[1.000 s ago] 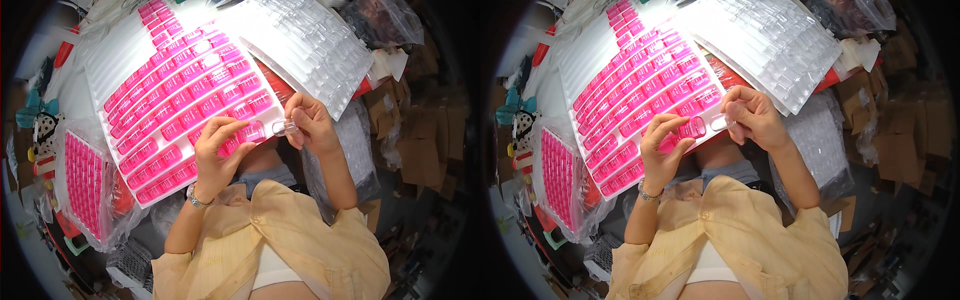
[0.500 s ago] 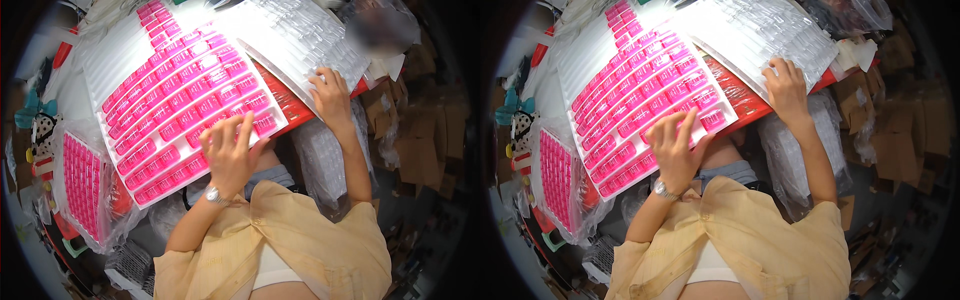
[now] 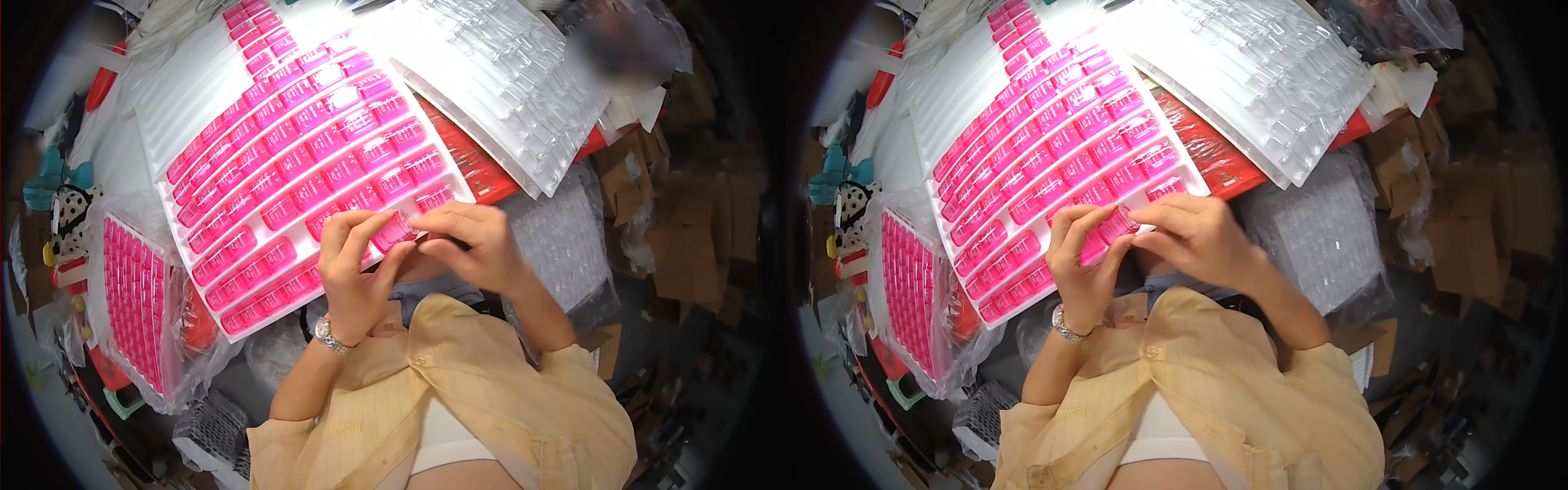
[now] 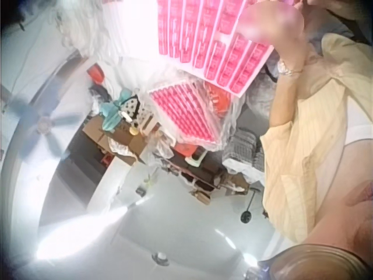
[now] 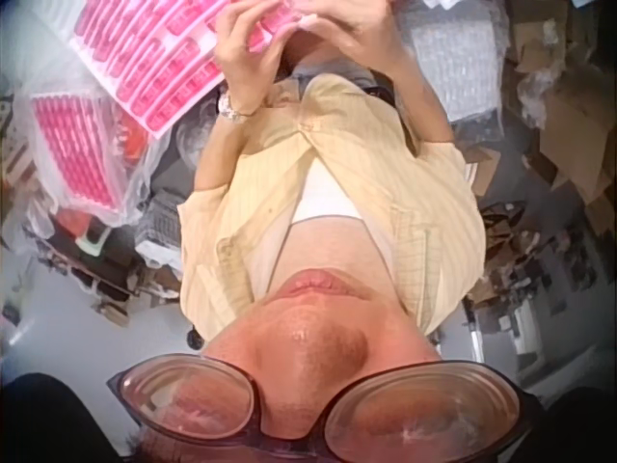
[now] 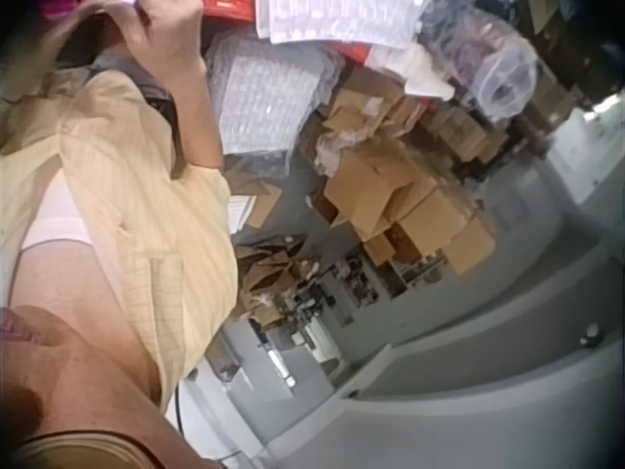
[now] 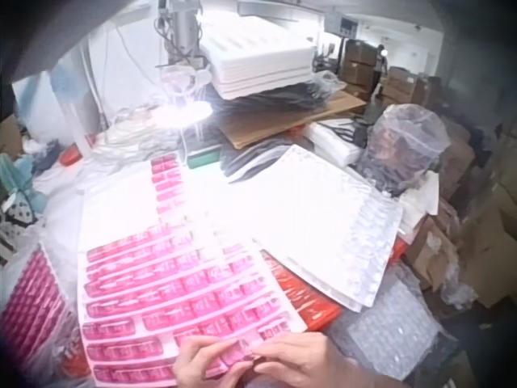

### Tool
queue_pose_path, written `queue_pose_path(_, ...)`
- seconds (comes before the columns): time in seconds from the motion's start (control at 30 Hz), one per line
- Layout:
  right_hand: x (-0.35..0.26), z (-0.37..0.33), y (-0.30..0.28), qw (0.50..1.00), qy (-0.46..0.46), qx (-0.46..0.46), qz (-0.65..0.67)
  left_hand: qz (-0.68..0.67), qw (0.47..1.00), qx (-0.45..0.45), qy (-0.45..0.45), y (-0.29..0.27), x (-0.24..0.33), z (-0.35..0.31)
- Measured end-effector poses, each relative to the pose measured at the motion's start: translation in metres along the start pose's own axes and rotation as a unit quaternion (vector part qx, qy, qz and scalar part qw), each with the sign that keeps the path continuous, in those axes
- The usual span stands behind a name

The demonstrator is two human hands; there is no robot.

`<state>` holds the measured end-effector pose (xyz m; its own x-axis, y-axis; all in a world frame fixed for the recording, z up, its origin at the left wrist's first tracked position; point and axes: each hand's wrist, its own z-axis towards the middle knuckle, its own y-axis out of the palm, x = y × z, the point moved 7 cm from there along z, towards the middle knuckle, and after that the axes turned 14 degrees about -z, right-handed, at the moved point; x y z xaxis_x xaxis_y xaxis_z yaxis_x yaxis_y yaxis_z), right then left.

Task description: The person places small pink containers into a white foam tray one by one. They handle the containers and the tray, arranging the items in rows. The person occasionally adjusts the tray's position on the table.

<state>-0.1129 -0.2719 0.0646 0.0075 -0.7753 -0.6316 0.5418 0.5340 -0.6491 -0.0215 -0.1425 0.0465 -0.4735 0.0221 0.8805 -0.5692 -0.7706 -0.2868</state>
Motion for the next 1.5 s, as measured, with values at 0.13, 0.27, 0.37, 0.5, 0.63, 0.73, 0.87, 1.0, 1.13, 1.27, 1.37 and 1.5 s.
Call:
queue_pose_path(0.13,0.059,0.028,-0.062,0.941,0.013,0.066,-0.331,0.177,0.979,-0.081,0.060,0.013,-0.003,0.005)
queue_pose_path(0.27,0.092,0.040,-0.052,0.832,-0.074,-0.037,-0.548,0.214,0.969,-0.093,0.076,0.033,0.003,0.012)
queue_pose_path(0.37,0.101,0.039,-0.061,0.883,-0.071,-0.019,-0.464,0.216,0.970,-0.081,0.075,0.005,0.009,0.004)
queue_pose_path(0.5,0.077,0.032,-0.063,0.987,0.062,0.093,-0.118,0.256,0.958,-0.129,0.033,-0.034,-0.007,-0.012)
queue_pose_path(0.63,0.015,0.022,-0.003,0.967,0.103,0.082,0.219,0.035,0.999,-0.035,0.011,-0.031,-0.004,-0.010)
queue_pose_path(0.73,-0.020,0.015,0.017,0.995,0.038,0.073,0.049,-0.109,0.993,0.008,-0.041,-0.021,0.000,-0.007)
queue_pose_path(0.87,-0.025,0.017,0.010,0.998,-0.062,-0.015,-0.011,-0.059,0.998,0.000,-0.038,-0.030,-0.004,-0.008)
queue_pose_path(1.0,0.054,0.042,-0.057,0.939,-0.003,0.064,-0.337,0.212,0.971,-0.101,0.042,-0.031,-0.008,-0.004)
queue_pose_path(1.13,0.127,0.043,-0.065,0.838,0.038,-0.031,-0.543,0.205,0.970,-0.110,0.067,-0.002,-0.005,-0.001)
queue_pose_path(1.27,0.140,0.037,-0.062,0.857,0.079,-0.060,-0.506,0.187,0.980,-0.046,0.042,-0.033,-0.002,-0.007)
queue_pose_path(1.37,0.149,0.031,-0.066,0.865,0.133,-0.044,-0.482,0.239,0.971,-0.027,0.007,-0.068,-0.016,-0.011)
queue_pose_path(1.5,0.147,0.038,-0.065,0.867,0.131,0.001,-0.480,0.235,0.968,-0.070,0.050,-0.073,-0.011,-0.020)
